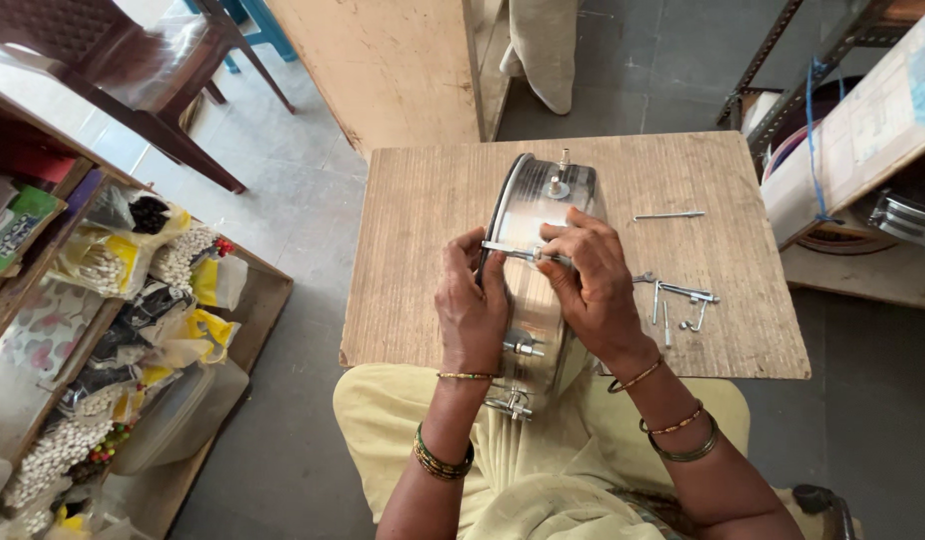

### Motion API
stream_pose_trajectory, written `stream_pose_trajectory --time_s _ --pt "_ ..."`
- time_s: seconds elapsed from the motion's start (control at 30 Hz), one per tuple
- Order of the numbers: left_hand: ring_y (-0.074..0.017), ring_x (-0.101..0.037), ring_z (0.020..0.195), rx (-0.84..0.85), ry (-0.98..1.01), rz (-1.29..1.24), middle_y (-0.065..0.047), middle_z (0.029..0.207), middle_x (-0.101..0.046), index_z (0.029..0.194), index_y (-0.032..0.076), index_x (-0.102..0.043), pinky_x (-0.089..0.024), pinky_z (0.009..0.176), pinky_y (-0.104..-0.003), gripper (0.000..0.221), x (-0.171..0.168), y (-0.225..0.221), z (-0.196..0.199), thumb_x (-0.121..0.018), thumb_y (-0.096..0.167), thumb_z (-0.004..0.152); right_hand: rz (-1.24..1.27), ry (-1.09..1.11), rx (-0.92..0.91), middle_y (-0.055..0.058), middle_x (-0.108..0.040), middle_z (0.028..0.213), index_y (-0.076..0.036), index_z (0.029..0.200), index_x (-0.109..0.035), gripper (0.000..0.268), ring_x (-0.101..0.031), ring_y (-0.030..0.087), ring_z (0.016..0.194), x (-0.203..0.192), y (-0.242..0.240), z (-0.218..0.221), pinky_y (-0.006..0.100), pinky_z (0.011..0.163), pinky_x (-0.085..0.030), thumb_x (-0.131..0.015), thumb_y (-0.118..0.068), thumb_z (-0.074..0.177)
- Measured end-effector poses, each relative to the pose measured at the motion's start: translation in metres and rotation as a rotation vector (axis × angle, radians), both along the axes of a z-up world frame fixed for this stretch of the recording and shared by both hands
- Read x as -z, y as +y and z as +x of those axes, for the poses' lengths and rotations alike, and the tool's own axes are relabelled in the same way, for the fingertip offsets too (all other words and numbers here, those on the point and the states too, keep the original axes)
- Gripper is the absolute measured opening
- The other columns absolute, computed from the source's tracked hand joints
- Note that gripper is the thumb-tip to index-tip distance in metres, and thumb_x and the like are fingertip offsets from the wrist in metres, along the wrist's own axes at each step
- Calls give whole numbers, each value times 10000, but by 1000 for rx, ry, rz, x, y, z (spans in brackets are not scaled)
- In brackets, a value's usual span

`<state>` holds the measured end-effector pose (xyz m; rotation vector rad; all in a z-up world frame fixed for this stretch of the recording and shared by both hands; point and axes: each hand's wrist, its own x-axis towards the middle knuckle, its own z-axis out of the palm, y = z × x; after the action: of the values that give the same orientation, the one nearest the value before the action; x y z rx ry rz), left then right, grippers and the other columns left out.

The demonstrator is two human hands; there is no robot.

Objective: The person inserts screws into the brackets on the side of a metal drum frame, holding the frame and threading the fasteners by hand.

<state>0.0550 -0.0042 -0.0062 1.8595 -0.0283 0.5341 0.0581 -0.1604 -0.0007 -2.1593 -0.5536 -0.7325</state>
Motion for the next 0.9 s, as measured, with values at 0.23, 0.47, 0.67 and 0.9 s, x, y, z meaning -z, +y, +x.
stream_pose_trajectory --time_s 0.23,0.47,0.67,0.9 --pt "-322 -770 1002 0 -25 27 -208 1098 -751 1304 11 -576 -609 766 -386 294 -4 0 -5 -578 147 1044 -5 6 80 97 -697 1249 -41 1042 -640 150 -592 348 1299 -12 7 1 456 1094 -464 -711 -159 981" --pt "-381 -740 1036 6 -127 18 -250 1144 -722 1332 -7 -532 -610 771 -414 332 5 -1 -2 -597 143 1043 -57 9 33 129 -690 1247 -17 1103 -621 260 -571 368 1284 -21 6 -8 454 1069 -463 -737 -167 926" --pt "-360 -756 849 9 52 -54 -186 934 -755 1175 6 -532 -570 667 -431 271 3 2 -5 -630 201 1015 -74 5 75 97 -717 1218 -37 1078 -637 164 -615 331 1268 -19 9 -5 429 1052 -505 -717 -134 974" --pt "-395 -740 838 -15 11 -3 -196 904 -735 1144 22 -549 -567 648 -458 249 9 -2 -2 -629 227 1027 -72 -18 94 97 -725 1191 -32 1038 -654 127 -635 327 1247 -13 5 -1 429 1050 -511 -712 -134 989"
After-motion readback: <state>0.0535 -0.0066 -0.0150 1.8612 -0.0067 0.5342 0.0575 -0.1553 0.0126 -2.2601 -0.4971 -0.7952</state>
